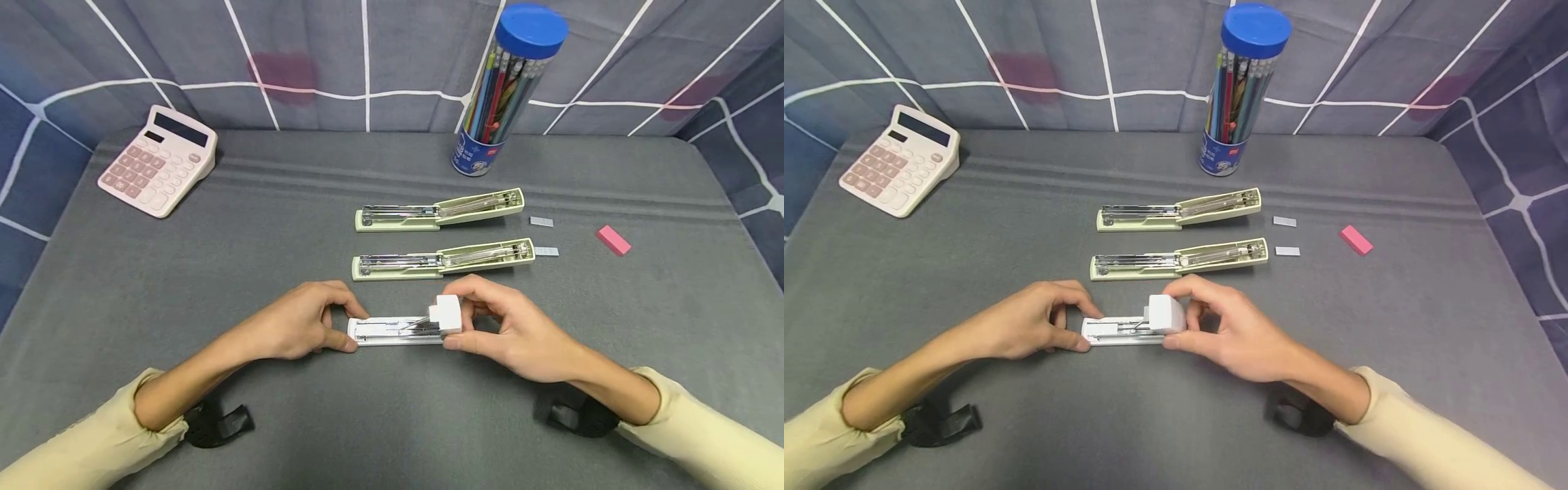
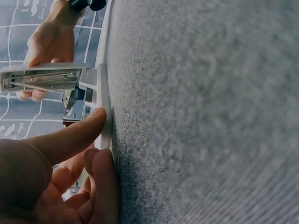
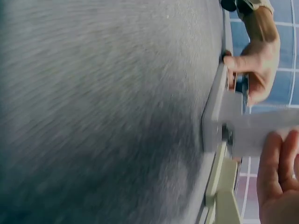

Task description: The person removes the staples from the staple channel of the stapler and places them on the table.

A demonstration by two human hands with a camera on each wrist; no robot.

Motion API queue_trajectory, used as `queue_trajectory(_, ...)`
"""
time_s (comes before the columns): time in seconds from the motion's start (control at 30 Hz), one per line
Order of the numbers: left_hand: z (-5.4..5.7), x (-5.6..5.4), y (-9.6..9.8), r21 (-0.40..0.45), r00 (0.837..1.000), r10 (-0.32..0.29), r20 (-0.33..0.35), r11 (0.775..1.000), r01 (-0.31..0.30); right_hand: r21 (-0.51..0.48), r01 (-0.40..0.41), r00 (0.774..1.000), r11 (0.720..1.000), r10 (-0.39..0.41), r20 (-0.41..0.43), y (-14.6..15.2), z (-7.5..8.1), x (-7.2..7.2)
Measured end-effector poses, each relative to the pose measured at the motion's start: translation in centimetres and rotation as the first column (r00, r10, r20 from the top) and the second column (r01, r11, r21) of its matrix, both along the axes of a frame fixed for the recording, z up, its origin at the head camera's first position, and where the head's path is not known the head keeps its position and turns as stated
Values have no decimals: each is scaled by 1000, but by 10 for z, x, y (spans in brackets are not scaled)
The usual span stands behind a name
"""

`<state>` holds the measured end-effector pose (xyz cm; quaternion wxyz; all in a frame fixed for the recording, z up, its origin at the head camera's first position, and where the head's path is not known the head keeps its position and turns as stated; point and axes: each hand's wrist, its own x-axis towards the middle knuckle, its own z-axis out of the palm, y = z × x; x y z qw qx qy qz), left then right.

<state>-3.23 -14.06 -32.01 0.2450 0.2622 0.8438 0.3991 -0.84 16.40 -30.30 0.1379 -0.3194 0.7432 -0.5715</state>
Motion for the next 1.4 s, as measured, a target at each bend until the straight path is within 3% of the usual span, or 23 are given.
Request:
queue_trajectory(0.23, 2, -1, 1, -8, 1000, -6, 4, 1000, 6, 7, 23, 997, 1000, -23, 78, 21, 4, 4)
queue_trajectory(0.53, 2, 0, -1, -8, 1000, -14, -11, 1000, 14, 109, 114, 993, 987, -113, -15, 56, -5, 6)
queue_trajectory(0.7, 2, 0, -1, -5, 1000, -23, -6, 1000, 22, 208, 93, 994, 974, -79, -76, 63, -9, 5)
queue_trajectory(0.87, 2, 0, -1, -12, 1000, -21, -7, 1000, 21, 299, 114, 978, 947, -55, -200, 65, -11, 6)
queue_trajectory(0.97, 2, 0, 0, -19, 1000, -18, -2, 1000, 18, 318, 119, 973, 941, -47, -226, 64, -10, 5)
queue_trajectory(1.27, 0, -1, 0, 4, 1000, -25, -7, 1000, 25, 389, 45, 992, 920, 6, -130, 60, 5, -3)
queue_trajectory(1.4, 0, -2, 0, 13, 1000, -27, -8, 1000, 27, 365, 62, 986, 929, 0, -168, 52, 12, -6)
